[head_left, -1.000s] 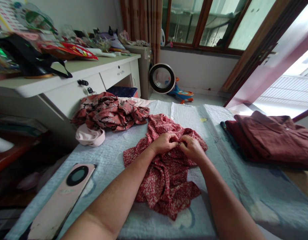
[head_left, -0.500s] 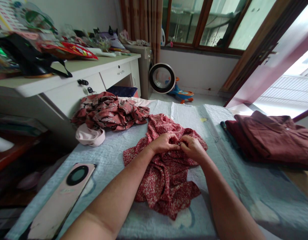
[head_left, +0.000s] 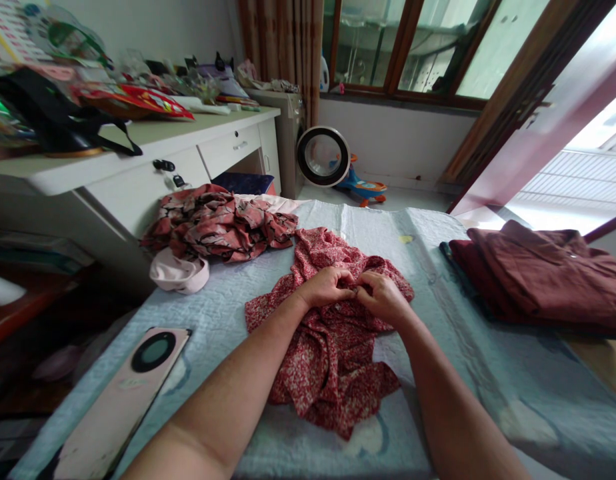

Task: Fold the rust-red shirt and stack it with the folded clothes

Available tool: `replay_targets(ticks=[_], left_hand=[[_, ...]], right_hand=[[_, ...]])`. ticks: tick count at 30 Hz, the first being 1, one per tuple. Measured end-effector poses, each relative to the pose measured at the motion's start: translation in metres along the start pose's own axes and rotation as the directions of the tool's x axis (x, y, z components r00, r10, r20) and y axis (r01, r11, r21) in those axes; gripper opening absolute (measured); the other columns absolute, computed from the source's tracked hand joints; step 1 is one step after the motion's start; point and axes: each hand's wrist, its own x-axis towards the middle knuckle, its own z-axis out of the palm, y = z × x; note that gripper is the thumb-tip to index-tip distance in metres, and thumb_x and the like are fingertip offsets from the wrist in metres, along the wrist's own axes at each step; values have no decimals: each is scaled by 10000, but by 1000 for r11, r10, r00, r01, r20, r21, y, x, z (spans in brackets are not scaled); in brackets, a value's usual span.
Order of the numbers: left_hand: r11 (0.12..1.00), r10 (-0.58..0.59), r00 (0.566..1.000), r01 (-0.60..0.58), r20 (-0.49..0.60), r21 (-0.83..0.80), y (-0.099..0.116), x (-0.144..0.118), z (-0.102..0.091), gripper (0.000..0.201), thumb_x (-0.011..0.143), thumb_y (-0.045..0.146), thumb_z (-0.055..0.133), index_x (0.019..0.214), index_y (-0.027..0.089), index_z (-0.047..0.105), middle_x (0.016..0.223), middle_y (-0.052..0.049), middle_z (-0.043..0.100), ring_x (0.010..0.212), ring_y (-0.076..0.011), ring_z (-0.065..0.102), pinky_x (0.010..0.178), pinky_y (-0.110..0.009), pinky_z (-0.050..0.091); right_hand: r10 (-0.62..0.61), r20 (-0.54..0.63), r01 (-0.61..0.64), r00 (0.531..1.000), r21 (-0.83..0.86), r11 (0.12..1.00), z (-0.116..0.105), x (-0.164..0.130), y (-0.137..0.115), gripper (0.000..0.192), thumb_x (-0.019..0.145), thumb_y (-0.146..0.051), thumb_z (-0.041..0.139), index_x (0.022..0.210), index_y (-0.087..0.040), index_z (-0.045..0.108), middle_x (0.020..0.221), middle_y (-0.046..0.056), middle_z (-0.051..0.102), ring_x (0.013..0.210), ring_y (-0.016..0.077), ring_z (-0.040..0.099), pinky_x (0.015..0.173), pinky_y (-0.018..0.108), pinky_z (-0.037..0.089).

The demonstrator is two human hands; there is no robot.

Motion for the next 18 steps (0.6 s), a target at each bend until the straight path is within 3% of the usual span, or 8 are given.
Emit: replay_targets(ticks=[9, 18], left_hand=[[991, -33, 998, 40, 57, -126, 3, -2, -6, 293, 794, 387, 679, 914, 120, 692, 877, -39, 688, 812, -159, 605, 764, -265, 458], [1000, 10, 1000, -9, -10, 24, 0, 0, -1, 166, 794, 282, 650, 859, 132, 683, 834, -25, 675, 783, -153, 593, 725, -248, 449]], right_hand=[[-1, 21, 0, 1000, 36, 999, -2, 0, -1, 128, 783, -138, 496, 679, -174, 561, 682, 9, 570, 647, 133, 503, 628, 240, 353], [5, 17, -5, 1000, -3, 1000, 1, 0, -1, 131, 764, -134, 494, 654, -183, 547, 664, 14, 571, 631, 136, 500, 624, 243, 356]])
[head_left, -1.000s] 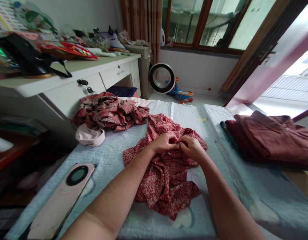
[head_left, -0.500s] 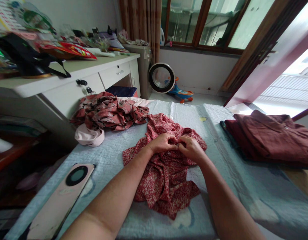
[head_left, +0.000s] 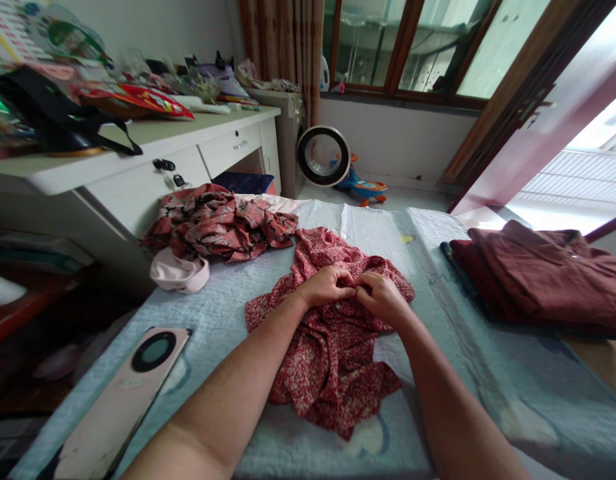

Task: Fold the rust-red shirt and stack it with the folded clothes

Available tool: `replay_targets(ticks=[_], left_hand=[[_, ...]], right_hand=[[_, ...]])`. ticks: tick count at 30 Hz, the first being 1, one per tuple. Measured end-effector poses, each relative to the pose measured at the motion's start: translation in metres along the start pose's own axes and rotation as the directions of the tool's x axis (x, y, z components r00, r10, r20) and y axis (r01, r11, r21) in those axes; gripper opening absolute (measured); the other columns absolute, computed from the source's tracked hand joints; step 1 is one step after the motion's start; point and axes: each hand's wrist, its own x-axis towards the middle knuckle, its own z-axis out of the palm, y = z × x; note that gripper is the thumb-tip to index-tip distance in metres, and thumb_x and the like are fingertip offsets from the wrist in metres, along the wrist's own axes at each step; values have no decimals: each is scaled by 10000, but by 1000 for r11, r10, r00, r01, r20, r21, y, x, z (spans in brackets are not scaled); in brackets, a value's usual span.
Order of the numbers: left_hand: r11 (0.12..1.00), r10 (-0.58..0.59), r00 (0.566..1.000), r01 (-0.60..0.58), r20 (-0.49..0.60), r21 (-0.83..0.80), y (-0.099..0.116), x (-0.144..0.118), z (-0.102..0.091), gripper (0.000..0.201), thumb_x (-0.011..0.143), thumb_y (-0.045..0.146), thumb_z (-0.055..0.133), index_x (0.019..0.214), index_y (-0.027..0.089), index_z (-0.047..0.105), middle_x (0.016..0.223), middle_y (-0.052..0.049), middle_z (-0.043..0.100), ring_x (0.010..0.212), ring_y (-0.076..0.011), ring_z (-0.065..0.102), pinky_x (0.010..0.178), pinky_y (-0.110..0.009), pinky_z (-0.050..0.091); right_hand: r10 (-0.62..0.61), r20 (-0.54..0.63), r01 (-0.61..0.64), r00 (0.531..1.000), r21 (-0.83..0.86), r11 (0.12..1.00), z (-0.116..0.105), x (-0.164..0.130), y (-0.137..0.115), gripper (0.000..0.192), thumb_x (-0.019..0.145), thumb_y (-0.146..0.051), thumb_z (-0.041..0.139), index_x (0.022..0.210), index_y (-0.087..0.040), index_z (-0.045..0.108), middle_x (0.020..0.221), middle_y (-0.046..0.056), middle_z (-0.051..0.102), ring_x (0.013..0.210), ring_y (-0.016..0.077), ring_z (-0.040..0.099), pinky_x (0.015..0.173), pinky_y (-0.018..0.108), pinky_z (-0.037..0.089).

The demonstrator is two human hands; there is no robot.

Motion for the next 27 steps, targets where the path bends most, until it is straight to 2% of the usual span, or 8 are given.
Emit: replay_targets(ticks=[8, 15, 21, 27], left_hand=[[1000, 1, 1000, -1, 15, 3, 5, -1, 2, 142, 780, 272, 651, 789, 131, 661, 774, -12, 660, 731, -140, 574, 678, -238, 435], [999, 30, 1000, -30, 9, -19, 3, 0, 4, 139, 782, 271, 636, 788, 132, 645, 769, -11, 636, 716, -135, 559, 673, -241, 430], [999, -48, 999, 48, -20, -7, -3, 1, 1, 200, 763, 333, 671, 796, 137, 644, 781, -14, 631, 736, -145, 558, 665, -242, 434], [992, -55, 998, 54, 0, -114, -3, 0, -2, 226, 762, 339, 688, 833, 125, 677, 832, -32, 661, 776, -156, 585, 712, -256, 457]], right_hand=[[-16, -26, 14, 1000, -45, 999, 4, 0, -1, 132, 738, -128, 496, 627, -189, 536, 654, 18, 571, 628, 141, 492, 635, 250, 360], [-3, -39, 3, 999, -2, 1000, 1, 0, -4, 125, 730, -127, 499, 631, -185, 548, 656, 15, 577, 632, 140, 501, 648, 250, 375], [25, -65, -25, 998, 4, 1000, 3, 0, -2, 109, 754, -132, 518, 679, -181, 581, 704, 27, 614, 671, 152, 531, 668, 256, 384], [28, -75, -28, 997, 5, 1000, 4, 0, 1, 93, 762, -127, 520, 716, -187, 574, 739, 35, 625, 701, 164, 547, 679, 265, 383]])
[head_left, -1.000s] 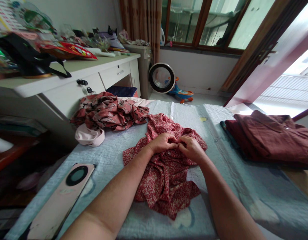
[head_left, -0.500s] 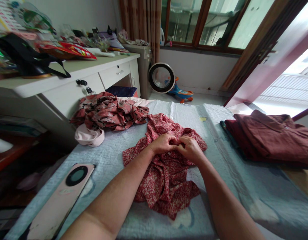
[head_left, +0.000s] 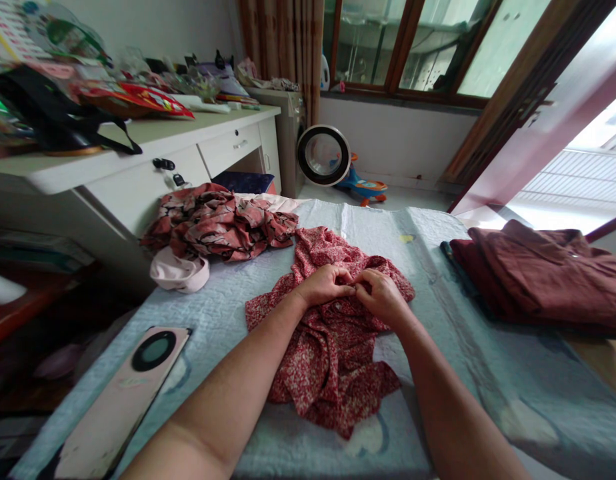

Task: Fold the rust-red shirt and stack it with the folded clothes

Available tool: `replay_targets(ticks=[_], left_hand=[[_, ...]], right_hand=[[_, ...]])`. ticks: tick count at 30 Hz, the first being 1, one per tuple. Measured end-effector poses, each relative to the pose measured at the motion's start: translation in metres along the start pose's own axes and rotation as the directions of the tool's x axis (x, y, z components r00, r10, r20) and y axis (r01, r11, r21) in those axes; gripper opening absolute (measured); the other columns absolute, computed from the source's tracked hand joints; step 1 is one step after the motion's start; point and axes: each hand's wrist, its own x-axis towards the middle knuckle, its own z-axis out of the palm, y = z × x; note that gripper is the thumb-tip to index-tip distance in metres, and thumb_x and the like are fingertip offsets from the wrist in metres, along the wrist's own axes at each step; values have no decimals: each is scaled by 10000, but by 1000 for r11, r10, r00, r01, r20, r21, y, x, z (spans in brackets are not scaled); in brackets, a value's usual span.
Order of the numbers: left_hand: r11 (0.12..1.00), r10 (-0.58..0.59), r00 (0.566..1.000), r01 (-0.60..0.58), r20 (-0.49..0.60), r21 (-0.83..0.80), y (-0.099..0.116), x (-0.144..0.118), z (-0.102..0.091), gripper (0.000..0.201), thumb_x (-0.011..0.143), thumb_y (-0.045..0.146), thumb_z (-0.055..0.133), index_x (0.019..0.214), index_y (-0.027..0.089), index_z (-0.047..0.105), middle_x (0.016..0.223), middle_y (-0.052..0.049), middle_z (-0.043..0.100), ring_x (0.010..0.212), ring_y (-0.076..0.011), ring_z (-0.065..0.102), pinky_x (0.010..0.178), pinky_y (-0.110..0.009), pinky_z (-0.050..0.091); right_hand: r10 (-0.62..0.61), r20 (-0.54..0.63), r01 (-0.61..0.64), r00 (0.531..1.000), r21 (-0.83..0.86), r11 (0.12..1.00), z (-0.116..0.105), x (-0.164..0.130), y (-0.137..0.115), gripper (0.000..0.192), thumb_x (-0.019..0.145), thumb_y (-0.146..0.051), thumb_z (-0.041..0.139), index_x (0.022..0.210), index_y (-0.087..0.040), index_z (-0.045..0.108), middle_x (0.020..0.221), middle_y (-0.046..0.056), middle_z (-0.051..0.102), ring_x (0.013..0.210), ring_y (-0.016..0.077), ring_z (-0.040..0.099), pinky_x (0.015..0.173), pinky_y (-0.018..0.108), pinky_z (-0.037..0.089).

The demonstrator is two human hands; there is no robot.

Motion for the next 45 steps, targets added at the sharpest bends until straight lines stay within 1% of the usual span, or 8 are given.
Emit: replay_targets(ticks=[5, 17, 21, 24, 27, 30, 39, 45], left_hand=[[999, -16, 998, 18, 55, -31, 4, -1, -3, 160, 747, 221, 672, 874, 126, 693, 888, -42, 686, 842, -168, 612, 776, -270, 468], [952, 118, 991, -95, -59, 292, 5, 2, 8, 90, 742, 149, 617, 810, 146, 675, 831, -31, 682, 805, -173, 604, 767, -269, 448], [981, 74, 997, -71, -7, 180, 5, 0, 3, 93, 745, 179, 635, 825, 138, 657, 829, -23, 661, 793, -159, 586, 742, -255, 444], [999, 13, 998, -16, 69, 41, 5, -2, -3, 214, 734, 286, 703, 864, 123, 656, 840, -23, 650, 776, -152, 573, 718, -252, 440], [1000, -24, 997, 25, 71, -14, 5, -3, -5, 317, 732, 399, 724, 866, 117, 670, 824, -27, 647, 766, -153, 565, 709, -257, 432], [999, -36, 997, 37, 63, -11, 4, -2, -4, 337, 747, 439, 705, 838, 115, 682, 803, -32, 648, 758, -158, 561, 702, -261, 428], [998, -25, 999, 24, 25, 55, 1, -1, 0, 217, 733, 338, 687, 734, 130, 625, 707, 10, 584, 674, -129, 509, 626, -235, 374], [1000, -21, 999, 20, 46, 20, 2, 0, 2, 265, 713, 363, 704, 681, 133, 577, 665, 25, 532, 653, -117, 461, 609, -226, 354]], right_hand=[[-8, 9, 8, 1000, -41, 999, -1, 0, -4, 103, 745, -127, 501, 671, -198, 514, 688, 23, 582, 662, 158, 513, 651, 263, 358], [11, 19, -10, 1000, -75, 997, 5, -1, -1, 99, 702, -116, 474, 649, -199, 487, 678, 32, 572, 668, 169, 511, 663, 273, 351], [15, 15, -15, 1000, -17, 1000, 4, 0, 0, 99, 714, -117, 483, 653, -193, 499, 669, 22, 572, 651, 157, 509, 649, 264, 345], [14, 26, -14, 1000, 25, 1000, 2, 0, -1, 96, 730, -115, 490, 674, -186, 522, 684, 18, 581, 650, 148, 514, 635, 254, 343], [7, 46, -9, 999, 43, 999, -2, 0, -2, 111, 761, -120, 491, 682, -185, 534, 685, 13, 583, 644, 141, 511, 623, 246, 343], [-9, 65, 5, 998, 58, 998, -4, 0, -1, 116, 791, -136, 500, 698, -181, 553, 698, 15, 593, 654, 142, 520, 627, 244, 353], [-26, 94, 25, 995, 7, 1000, 0, 0, 0, 98, 775, -103, 537, 775, -172, 606, 784, 43, 651, 729, 163, 572, 695, 261, 393], [-34, 96, 40, 995, -68, 997, 2, -1, -3, 92, 774, -110, 540, 725, -178, 580, 733, 34, 624, 686, 161, 539, 664, 267, 367]])
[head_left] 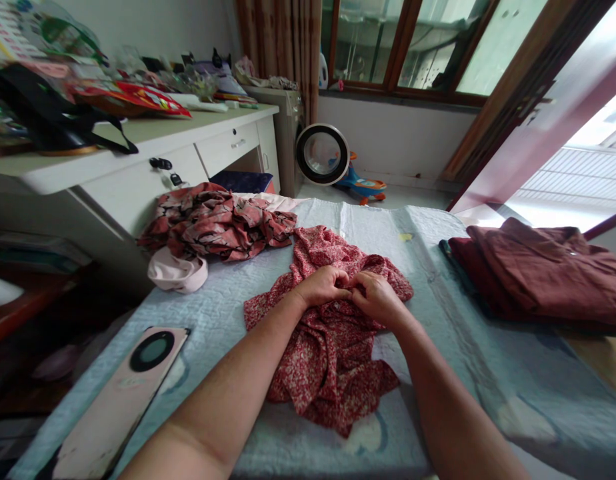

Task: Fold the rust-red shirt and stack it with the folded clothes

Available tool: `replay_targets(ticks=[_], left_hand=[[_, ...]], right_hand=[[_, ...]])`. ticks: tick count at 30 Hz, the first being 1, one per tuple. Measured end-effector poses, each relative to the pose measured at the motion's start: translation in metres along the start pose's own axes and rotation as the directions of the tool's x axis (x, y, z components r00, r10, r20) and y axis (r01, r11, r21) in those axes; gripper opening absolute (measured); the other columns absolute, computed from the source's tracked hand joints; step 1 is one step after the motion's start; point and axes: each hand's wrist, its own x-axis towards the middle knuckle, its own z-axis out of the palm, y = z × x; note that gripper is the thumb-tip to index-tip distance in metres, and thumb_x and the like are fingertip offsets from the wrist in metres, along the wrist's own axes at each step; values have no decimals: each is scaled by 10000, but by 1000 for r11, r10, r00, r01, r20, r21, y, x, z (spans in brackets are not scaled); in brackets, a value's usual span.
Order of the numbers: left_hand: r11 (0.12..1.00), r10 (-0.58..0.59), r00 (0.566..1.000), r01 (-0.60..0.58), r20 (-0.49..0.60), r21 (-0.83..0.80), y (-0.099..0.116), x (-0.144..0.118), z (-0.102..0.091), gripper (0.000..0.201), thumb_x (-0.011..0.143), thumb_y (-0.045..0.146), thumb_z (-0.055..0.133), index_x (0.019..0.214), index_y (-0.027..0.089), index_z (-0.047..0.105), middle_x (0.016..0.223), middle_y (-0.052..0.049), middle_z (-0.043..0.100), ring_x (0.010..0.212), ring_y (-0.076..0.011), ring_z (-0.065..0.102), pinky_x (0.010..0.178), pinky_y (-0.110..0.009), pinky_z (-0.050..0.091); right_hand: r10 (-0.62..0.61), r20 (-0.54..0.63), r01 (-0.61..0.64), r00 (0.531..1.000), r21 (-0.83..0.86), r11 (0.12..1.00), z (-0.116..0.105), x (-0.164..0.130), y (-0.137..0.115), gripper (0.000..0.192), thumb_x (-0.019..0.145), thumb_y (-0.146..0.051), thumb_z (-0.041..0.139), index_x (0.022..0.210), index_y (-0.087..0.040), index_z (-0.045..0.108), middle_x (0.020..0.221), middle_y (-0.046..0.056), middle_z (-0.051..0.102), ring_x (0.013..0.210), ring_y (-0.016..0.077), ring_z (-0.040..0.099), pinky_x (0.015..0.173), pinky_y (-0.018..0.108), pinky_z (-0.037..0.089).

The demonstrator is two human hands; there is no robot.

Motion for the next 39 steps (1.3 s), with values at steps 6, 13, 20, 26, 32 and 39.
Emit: replay_targets(ticks=[6, 13, 20, 26, 32, 39], left_hand=[[1000, 23, 1000, -22, -12, 18, -4, 2, 4, 243, 725, 344, 689, 693, 135, 569, 680, 27, 528, 653, -112, 457, 605, -221, 349], [999, 43, 999, -43, -7, 11, -3, 1, 5, 232, 729, 340, 682, 696, 139, 572, 689, 23, 538, 663, -114, 476, 621, -220, 365], [997, 52, 998, -50, -43, 53, -5, 3, 4, 216, 711, 328, 704, 701, 142, 593, 708, 9, 569, 691, -131, 502, 641, -231, 386], [997, -26, 1000, 26, 8, -77, -2, -1, -4, 273, 769, 401, 659, 823, 134, 665, 785, -15, 627, 723, -141, 537, 674, -247, 418], [985, -57, 995, 42, -84, -168, -4, 1, -4, 294, 800, 415, 613, 742, 131, 659, 674, 15, 570, 624, -108, 465, 612, -235, 384], [970, -109, 962, 48, -249, -239, 1, 3, 2, 235, 780, 356, 591, 726, 132, 640, 618, 32, 539, 558, -90, 445, 570, -220, 381]], right_hand=[[4, -38, -5, 999, -21, 1000, 1, 0, -2, 115, 742, -98, 538, 668, -187, 540, 689, 26, 599, 664, 160, 514, 660, 270, 353], [13, -49, -13, 999, 9, 1000, 0, 1, -4, 109, 713, -93, 526, 655, -184, 540, 682, 22, 589, 657, 154, 511, 656, 265, 351], [-1, -55, 2, 998, 23, 1000, 1, 1, -2, 107, 721, -95, 522, 679, -183, 566, 694, 29, 604, 675, 164, 527, 666, 271, 369], [20, -78, -14, 997, 81, 997, -3, 1, 1, 111, 796, -120, 524, 749, -189, 596, 756, 35, 623, 727, 176, 550, 708, 286, 402], [32, -296, -47, 955, -43, 998, -3, -1, -3, 181, 819, -198, 598, 998, -208, 619, 1051, 95, 605, 1003, 257, 522, 911, 399, 393], [22, -274, -51, 961, -99, 994, -2, -2, -11, 194, 874, -334, 602, 732, -215, 545, 804, 38, 555, 826, 210, 507, 787, 331, 393]])
